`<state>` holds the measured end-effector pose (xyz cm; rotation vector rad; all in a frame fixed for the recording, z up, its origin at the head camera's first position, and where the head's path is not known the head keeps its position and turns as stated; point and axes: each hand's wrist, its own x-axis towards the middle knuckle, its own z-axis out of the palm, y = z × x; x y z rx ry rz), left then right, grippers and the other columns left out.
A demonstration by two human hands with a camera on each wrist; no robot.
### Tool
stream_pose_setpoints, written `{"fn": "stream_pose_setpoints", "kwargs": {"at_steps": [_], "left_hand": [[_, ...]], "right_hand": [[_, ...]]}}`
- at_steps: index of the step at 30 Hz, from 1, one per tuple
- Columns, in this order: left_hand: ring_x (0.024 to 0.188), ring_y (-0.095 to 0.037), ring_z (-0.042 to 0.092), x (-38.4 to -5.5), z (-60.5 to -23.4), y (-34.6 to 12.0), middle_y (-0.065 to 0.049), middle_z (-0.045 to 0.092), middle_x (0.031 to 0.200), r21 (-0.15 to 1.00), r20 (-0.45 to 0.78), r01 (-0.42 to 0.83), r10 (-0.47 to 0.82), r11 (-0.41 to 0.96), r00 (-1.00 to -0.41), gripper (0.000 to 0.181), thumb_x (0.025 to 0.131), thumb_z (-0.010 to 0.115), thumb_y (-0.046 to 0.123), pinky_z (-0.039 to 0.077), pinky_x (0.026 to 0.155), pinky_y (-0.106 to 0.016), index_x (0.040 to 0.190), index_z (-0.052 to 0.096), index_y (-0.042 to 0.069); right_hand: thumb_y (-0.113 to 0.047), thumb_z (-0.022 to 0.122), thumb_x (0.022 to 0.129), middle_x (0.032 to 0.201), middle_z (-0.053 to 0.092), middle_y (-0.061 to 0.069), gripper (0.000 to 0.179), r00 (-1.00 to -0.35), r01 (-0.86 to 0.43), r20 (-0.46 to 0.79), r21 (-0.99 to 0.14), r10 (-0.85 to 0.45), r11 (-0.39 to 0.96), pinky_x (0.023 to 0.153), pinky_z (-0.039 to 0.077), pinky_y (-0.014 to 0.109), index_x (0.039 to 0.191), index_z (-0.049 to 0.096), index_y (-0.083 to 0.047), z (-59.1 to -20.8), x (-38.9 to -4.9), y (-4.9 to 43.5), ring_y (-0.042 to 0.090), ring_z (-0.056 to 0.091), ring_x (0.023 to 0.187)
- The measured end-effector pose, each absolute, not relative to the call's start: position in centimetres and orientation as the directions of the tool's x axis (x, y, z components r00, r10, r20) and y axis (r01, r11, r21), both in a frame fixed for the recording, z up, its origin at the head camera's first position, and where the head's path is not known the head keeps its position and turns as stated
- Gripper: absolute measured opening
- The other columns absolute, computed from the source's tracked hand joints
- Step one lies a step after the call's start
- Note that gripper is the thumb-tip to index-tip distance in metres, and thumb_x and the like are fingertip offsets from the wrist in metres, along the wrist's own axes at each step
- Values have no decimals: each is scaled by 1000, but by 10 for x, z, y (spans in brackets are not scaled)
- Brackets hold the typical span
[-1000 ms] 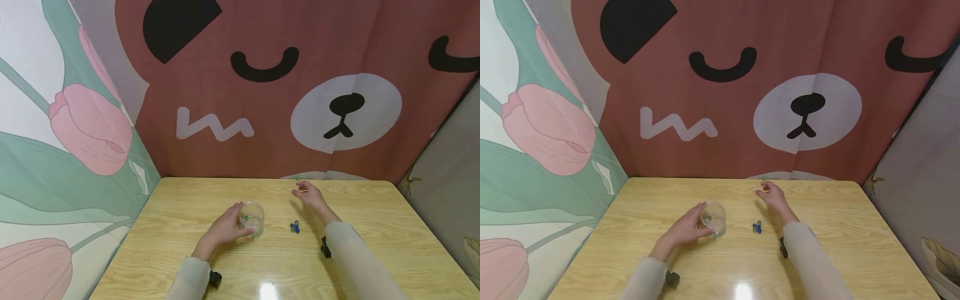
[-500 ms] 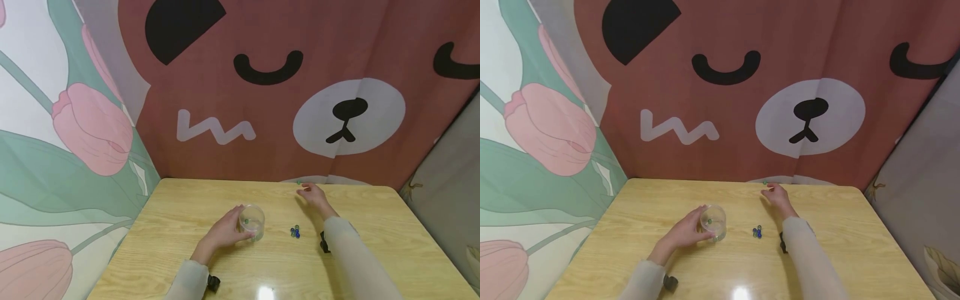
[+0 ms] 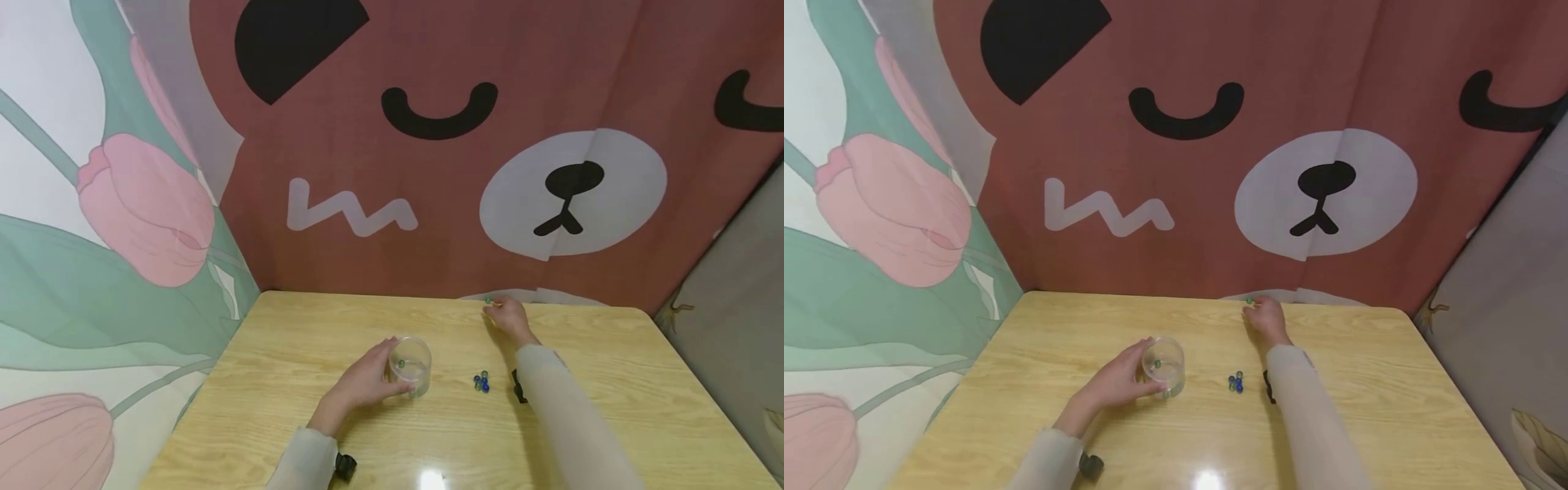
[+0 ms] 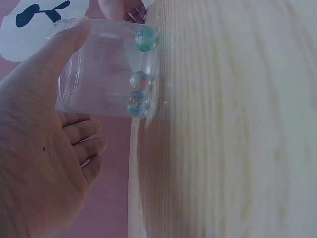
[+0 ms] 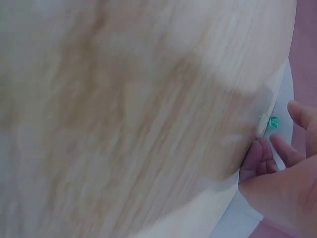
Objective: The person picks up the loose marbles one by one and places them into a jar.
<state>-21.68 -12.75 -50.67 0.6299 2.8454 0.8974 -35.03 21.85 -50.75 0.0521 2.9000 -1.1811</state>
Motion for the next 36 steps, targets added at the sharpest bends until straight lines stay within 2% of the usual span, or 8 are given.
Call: {"fn": "stream_pose_setpoints", "kwargs": {"at_steps": [7,12,19,26,28,33,36], "left_hand": [[147,-31,36,-217,-506,-129,-6,33,164,561,33,353,406,749,-913,99,83,70,70,37,115,-55,160,30,22],[147,-32,38,-216,-507,-131,-7,34,163,575,29,347,405,741,-914,101,82,70,70,38,114,-57,160,30,22],[145,-33,40,-217,-510,-131,-9,37,162,567,40,362,414,740,-909,101,82,70,70,40,112,-57,160,30,19],[145,-32,40,-217,-509,-130,-7,37,162,579,44,362,416,730,-908,101,82,72,68,40,112,-57,160,31,18],[145,-32,40,-218,-510,-131,-7,37,162,577,44,365,418,731,-907,100,82,71,69,41,111,-57,160,31,20],[145,-32,41,-218,-510,-132,-7,37,162,576,43,367,421,731,-906,101,82,70,70,41,111,-56,160,31,20],[145,-32,41,-219,-510,-132,-7,37,162,575,45,367,419,731,-907,101,82,71,70,41,111,-56,160,31,20]], "right_hand": [[-23,57,101,140,53,33,51,-997,78,-37,-678,73,731,106,45,58,136,54,14,-512,-361,213,49,51,127],[-24,59,101,124,63,32,40,-994,93,-22,-650,104,755,93,50,56,120,66,11,-516,-365,209,46,60,110],[-30,56,102,139,57,25,46,-982,176,-64,-623,175,762,104,46,55,133,61,5,-523,-374,210,44,55,125],[-30,58,102,134,61,23,42,-972,217,-58,-605,229,766,97,51,53,128,65,2,-525,-380,209,41,59,119],[-30,59,102,130,63,22,39,-971,218,-53,-605,235,766,94,52,52,122,68,2,-525,-380,208,39,61,114],[-28,61,100,128,64,23,37,-966,224,-40,-623,255,749,95,51,52,120,68,3,-523,-380,206,41,61,114],[-27,61,100,130,63,23,38,-963,228,-38,-634,265,739,99,49,54,123,67,2,-522,-381,205,43,59,118]]}}
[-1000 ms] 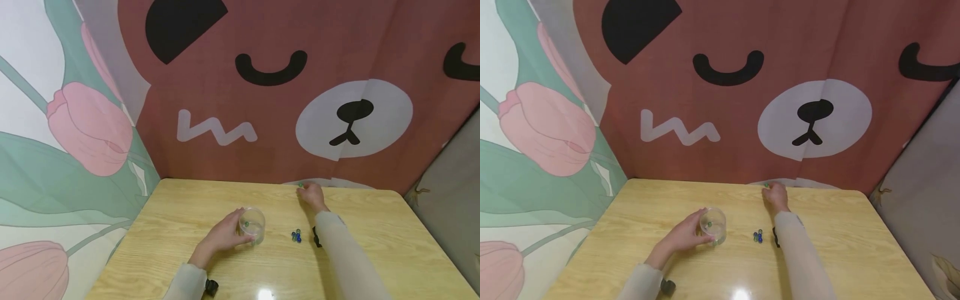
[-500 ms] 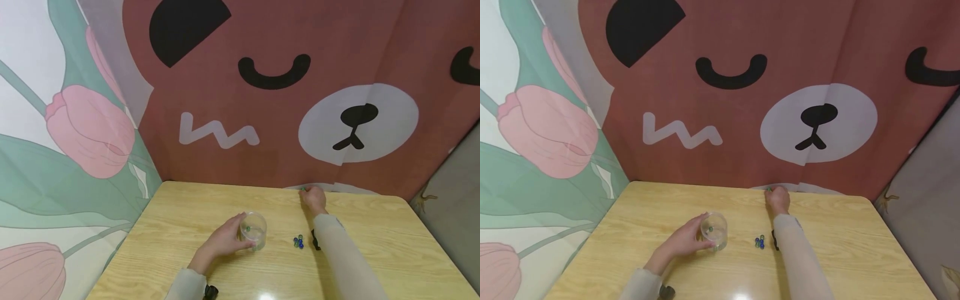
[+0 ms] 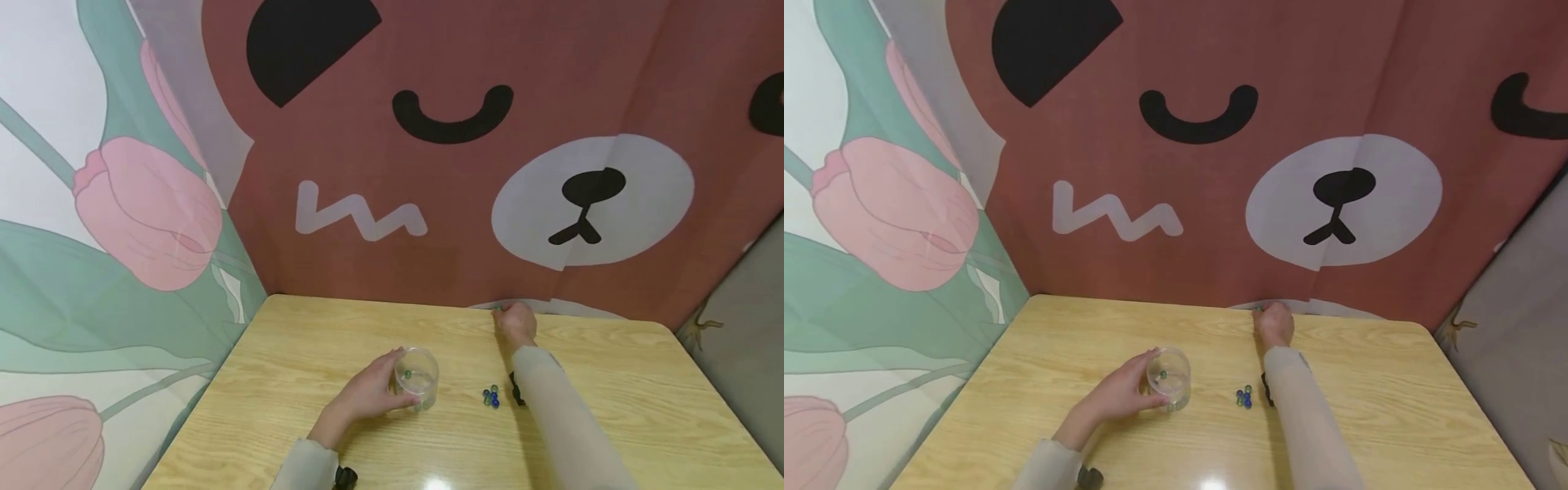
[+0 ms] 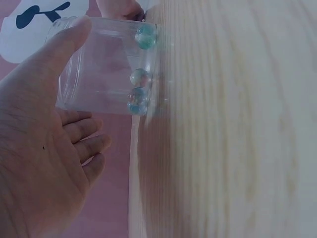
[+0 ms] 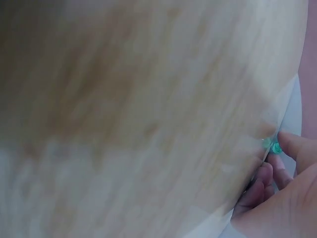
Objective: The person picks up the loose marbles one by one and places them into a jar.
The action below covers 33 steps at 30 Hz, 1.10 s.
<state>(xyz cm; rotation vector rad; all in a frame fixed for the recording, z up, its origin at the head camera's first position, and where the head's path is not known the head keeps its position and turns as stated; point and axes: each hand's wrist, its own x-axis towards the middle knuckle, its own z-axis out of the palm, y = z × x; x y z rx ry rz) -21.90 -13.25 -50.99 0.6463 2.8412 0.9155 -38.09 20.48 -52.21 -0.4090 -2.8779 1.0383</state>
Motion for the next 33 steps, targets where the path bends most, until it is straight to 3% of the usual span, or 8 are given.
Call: {"fn": "stream_pose_setpoints", "kwargs": {"at_steps": [10,19,33], "left_hand": [[144,-32,41,-216,-510,-132,-8,37,161,549,50,383,429,743,-902,101,83,69,71,41,111,-56,160,30,20],[146,-30,39,-218,-506,-133,-6,36,162,567,36,365,420,738,-907,104,81,69,73,39,114,-54,160,30,18],[146,-29,39,-219,-507,-132,-7,37,161,583,35,364,425,726,-904,103,82,70,71,39,114,-52,161,30,18]], "right_hand": [[-25,60,100,129,64,21,32,-950,266,-61,-673,307,690,99,48,53,120,67,-2,-524,-378,208,42,58,117],[-24,58,97,129,64,22,35,-967,215,-47,-669,249,711,102,46,52,120,68,0,-517,-372,213,42,58,117],[-28,58,100,131,62,25,39,-989,144,-90,-707,113,693,94,51,50,124,67,2,-498,-339,221,41,60,113]]}}
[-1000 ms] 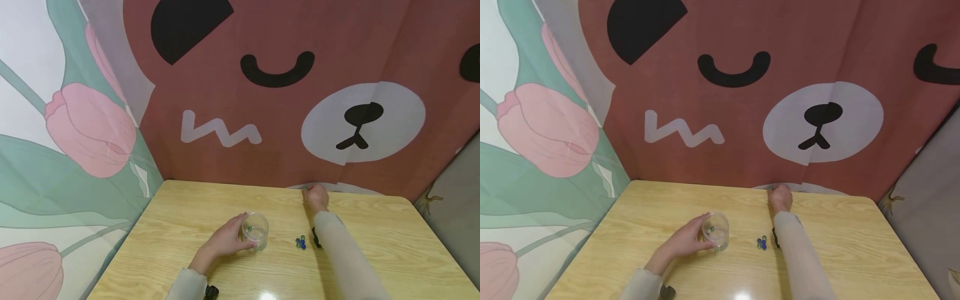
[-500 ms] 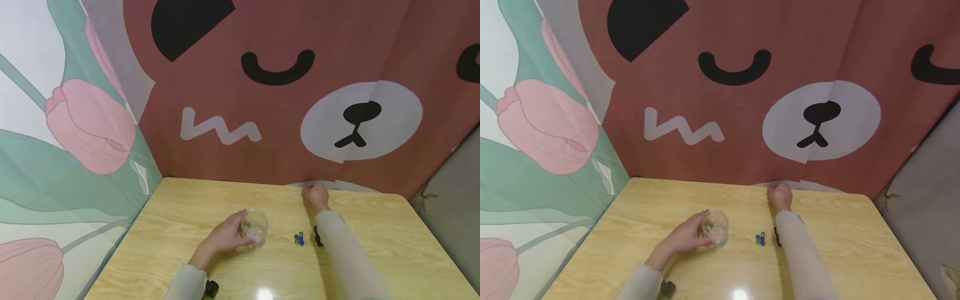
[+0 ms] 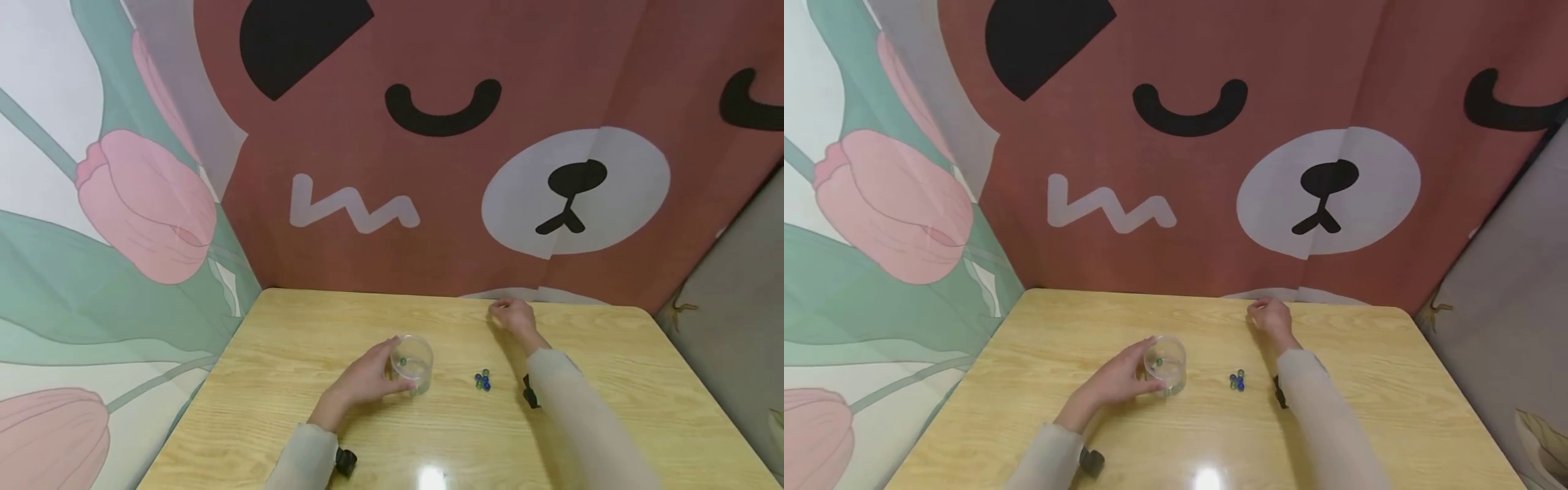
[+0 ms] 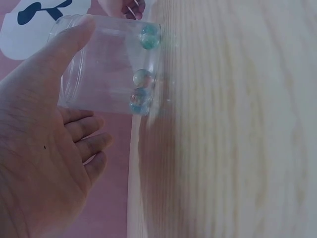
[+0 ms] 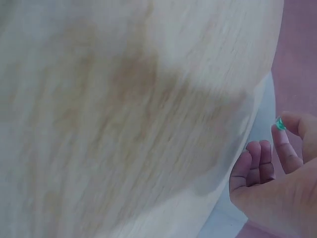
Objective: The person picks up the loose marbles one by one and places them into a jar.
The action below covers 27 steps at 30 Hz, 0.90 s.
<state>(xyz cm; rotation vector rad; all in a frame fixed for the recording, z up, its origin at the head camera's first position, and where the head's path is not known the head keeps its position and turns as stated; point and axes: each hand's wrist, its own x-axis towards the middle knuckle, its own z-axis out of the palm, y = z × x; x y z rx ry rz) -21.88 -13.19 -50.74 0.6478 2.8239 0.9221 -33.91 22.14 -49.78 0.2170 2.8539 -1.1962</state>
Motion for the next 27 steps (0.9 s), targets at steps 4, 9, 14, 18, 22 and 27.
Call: {"fn": "stream_pose_setpoints", "kwargs": {"at_steps": [4,9,14,18,22,27], "left_hand": [[146,-30,38,-219,-508,-133,-7,37,162,581,25,358,423,731,-906,104,82,69,72,39,114,-53,161,29,18],[145,-31,40,-221,-512,-133,-8,38,161,574,39,372,430,729,-902,104,82,68,73,39,114,-53,161,29,17],[145,-32,41,-222,-513,-133,-9,38,161,581,46,380,437,720,-898,104,82,68,73,41,112,-54,161,29,17],[145,-31,40,-220,-511,-133,-8,38,161,590,40,373,435,716,-900,102,83,69,71,40,113,-54,161,29,19],[145,-31,41,-217,-510,-133,-8,39,160,593,37,368,432,716,-901,101,83,69,70,39,113,-54,161,29,19],[144,-30,41,-219,-510,-133,-8,39,160,588,43,380,441,714,-896,101,83,69,70,40,113,-52,161,30,19]], "right_hand": [[-28,60,100,126,64,24,35,-994,105,-67,-716,82,690,89,51,49,119,70,0,-498,-335,222,39,60,109],[-27,61,100,122,65,22,31,-997,79,-40,-726,72,684,86,51,47,116,71,-3,-497,-327,220,37,61,107],[-25,63,100,122,67,21,28,-999,28,1,-744,44,668,89,52,49,116,71,-4,-494,-317,216,38,61,110],[-25,64,100,118,68,18,27,-999,-8,28,-751,19,660,88,52,49,115,71,-5,-495,-308,215,37,62,109],[-27,64,100,116,69,15,29,-999,-28,43,-762,8,647,89,52,48,118,71,-6,-498,-298,214,34,63,108],[-27,66,100,118,69,14,30,-998,-50,58,-789,-7,612,94,52,49,121,71,-6,-494,-283,210,34,63,112]]}}
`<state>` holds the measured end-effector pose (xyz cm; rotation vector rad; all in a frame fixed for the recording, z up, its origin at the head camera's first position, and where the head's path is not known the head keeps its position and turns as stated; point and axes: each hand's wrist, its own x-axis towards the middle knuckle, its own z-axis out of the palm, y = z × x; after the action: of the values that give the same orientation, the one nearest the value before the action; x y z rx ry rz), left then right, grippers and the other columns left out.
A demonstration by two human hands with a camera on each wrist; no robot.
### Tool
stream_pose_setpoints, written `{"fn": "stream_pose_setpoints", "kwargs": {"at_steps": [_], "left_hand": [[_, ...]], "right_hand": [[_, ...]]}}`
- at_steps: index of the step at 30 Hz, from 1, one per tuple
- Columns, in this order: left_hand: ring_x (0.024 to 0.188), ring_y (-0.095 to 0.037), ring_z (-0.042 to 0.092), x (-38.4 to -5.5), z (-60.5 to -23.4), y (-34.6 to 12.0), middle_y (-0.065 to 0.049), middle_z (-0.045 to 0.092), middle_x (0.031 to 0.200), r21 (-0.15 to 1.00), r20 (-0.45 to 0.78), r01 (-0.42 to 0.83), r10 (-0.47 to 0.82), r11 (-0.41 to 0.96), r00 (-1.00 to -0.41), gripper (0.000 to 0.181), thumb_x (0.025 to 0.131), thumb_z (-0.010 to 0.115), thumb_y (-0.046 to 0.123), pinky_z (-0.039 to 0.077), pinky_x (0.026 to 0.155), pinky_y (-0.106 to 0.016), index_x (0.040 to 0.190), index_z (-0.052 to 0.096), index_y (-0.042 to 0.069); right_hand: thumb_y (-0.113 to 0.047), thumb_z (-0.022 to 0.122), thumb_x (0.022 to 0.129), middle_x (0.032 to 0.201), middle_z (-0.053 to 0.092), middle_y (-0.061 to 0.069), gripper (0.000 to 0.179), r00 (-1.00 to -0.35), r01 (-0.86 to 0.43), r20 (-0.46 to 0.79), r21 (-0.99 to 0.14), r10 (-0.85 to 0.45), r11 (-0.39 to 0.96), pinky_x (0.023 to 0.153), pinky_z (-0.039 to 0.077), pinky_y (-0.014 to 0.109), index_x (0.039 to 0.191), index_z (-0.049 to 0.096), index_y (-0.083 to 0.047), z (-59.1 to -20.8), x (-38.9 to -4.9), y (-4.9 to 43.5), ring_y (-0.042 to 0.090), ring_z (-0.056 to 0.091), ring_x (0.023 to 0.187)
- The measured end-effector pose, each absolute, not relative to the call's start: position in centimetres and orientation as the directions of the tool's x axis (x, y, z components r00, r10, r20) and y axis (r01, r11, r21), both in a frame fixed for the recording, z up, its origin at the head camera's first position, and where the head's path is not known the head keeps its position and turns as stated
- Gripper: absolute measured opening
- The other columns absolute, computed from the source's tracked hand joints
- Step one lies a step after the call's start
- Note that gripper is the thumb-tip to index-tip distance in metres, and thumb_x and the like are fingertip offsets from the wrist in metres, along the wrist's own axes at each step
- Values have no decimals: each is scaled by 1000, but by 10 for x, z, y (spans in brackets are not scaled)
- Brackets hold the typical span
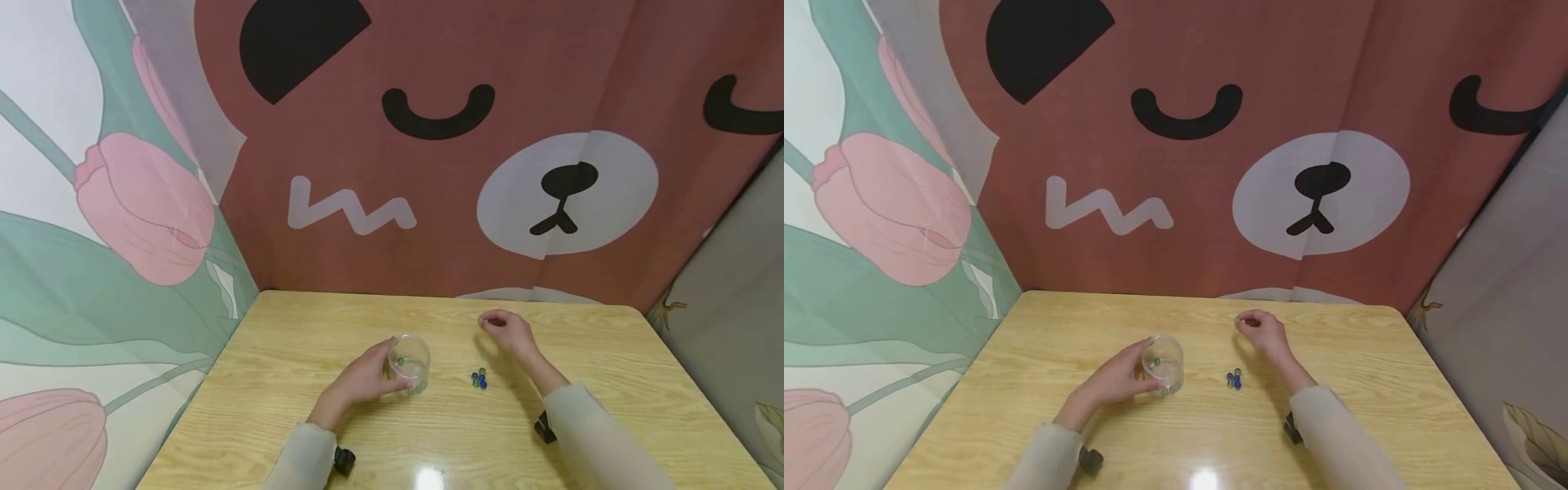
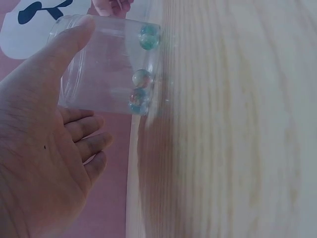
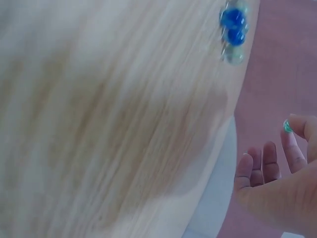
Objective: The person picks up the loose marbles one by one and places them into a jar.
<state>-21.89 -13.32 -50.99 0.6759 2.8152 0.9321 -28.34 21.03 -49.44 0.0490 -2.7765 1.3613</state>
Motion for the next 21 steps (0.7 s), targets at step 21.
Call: {"fn": "stream_pose_setpoints", "kwargs": {"at_steps": [21], "left_hand": [[145,-30,40,-217,-506,-132,-8,39,160,599,33,371,441,710,-897,101,84,70,68,39,114,-53,160,30,17]], "right_hand": [[-29,70,97,119,71,11,29,-995,-100,100,-818,-31,567,92,53,43,119,72,-9,-491,-241,200,29,64,110]]}}
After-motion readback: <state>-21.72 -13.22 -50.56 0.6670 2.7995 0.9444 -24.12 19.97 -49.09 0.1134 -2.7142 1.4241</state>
